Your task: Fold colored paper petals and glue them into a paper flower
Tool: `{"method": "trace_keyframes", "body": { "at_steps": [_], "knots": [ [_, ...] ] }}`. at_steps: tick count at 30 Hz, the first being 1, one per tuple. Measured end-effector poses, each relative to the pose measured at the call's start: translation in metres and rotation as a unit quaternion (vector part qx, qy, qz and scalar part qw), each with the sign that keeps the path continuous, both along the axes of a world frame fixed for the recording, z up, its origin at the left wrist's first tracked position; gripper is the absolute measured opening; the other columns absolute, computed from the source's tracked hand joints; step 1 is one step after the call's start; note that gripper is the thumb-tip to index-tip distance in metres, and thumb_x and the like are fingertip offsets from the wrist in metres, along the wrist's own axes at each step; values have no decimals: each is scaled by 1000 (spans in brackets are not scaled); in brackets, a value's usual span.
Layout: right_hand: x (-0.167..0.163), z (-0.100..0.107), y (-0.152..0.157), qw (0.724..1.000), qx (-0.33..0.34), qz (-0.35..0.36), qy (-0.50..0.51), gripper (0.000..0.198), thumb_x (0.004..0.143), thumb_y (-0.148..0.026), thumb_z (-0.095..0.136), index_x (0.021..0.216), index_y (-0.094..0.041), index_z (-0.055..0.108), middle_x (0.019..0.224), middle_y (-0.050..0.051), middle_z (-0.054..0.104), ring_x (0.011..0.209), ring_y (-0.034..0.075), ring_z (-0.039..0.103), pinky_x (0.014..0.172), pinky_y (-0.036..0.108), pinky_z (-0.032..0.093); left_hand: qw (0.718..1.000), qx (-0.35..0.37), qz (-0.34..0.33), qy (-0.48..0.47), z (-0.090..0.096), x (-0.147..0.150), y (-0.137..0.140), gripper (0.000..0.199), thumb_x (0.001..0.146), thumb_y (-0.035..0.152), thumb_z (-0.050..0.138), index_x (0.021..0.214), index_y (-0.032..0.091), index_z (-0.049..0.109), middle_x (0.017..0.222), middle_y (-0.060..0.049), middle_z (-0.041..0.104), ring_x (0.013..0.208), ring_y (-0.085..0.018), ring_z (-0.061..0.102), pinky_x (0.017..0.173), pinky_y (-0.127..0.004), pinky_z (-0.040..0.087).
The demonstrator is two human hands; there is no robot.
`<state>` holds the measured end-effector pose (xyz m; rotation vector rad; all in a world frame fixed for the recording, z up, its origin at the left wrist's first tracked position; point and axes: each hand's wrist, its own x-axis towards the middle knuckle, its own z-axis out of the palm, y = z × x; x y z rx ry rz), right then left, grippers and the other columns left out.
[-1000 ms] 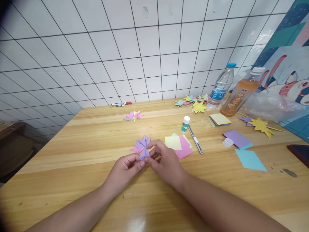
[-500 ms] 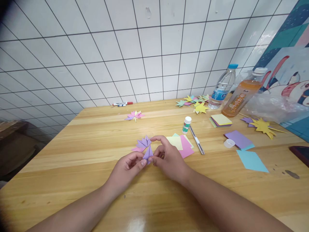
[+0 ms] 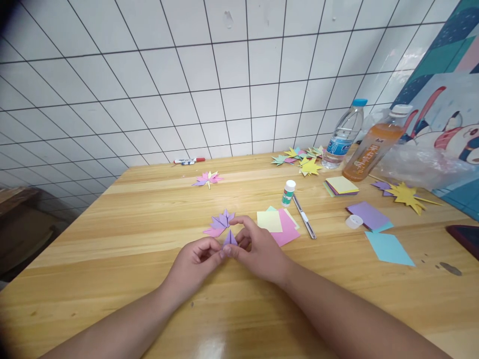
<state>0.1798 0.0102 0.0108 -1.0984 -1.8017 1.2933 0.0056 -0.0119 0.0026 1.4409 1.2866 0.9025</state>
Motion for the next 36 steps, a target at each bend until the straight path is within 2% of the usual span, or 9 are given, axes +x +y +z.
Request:
{"method": "trace_keyframes", "body": {
  "at_steps": [4,7,10,16,21,25,27,32,36],
  "knots": [
    [-1,-1,-1,999,24,7,-45,12,80,-32,58,85,-21,56,68,-3,55,62,11,51,55,21,39,999,32,-6,29,-4,2,-2,22,75,38,61,65,18,65,60,-1,60,56,-13,49,53,-23,37],
    [-2,-1,1,999,21,2,-50,8,80,-21,52,74,-19,57,65,-3,56,59,10,49,52,20,37,999,26,12,18,-5,0,-1,18,72,35,63,66,18,66,64,-2,62,58,-14,52,55,-23,39],
    [-2,-3,2,999,21,3,-43,13,78,-14,48,80,-20,58,70,-2,60,62,11,52,54,20,39,999,16,27,2,-4,-1,0,19,72,36,63,65,18,62,62,-1,60,57,-13,51,54,-22,38],
    [-1,-4,0,987,97,24,-123,20,79,-12,46,91,-23,58,73,-2,62,63,12,55,56,22,40,1000,14,19,8,0,-2,1,17,73,35,63,71,18,61,60,3,56,55,-11,48,52,-21,36],
    [2,2,-2,981,153,22,-119,35,82,-13,46,115,-26,46,83,0,64,66,13,58,59,23,44,996,-62,15,-70,2,-3,5,24,74,41,61,78,18,57,67,-1,62,59,-14,57,46,-20,38],
    [7,3,0,949,277,79,-128,43,75,-1,44,108,-26,57,102,4,62,91,17,58,77,29,47,991,-70,8,-115,3,-7,9,27,76,42,61,85,16,57,72,-4,66,65,-16,63,46,-19,40],
    [8,0,3,937,321,74,-118,43,76,0,45,108,-25,59,106,6,62,98,17,56,83,32,47,990,-68,8,-121,3,-7,10,28,76,41,62,86,16,59,74,-4,67,63,-15,62,45,-18,39],
    [7,-6,7,916,386,25,-106,23,85,-12,51,101,-23,62,100,6,66,94,16,59,82,31,50,988,-73,16,-133,7,-7,10,28,75,41,63,88,16,60,78,-4,66,60,-13,61,44,-17,38],
    [8,-3,6,901,418,22,-114,20,85,-13,52,100,-22,62,99,6,66,92,16,60,79,29,51,988,-76,10,-133,8,-7,10,29,75,41,63,89,16,60,73,-3,65,60,-14,62,44,-17,38]
  ]
}}
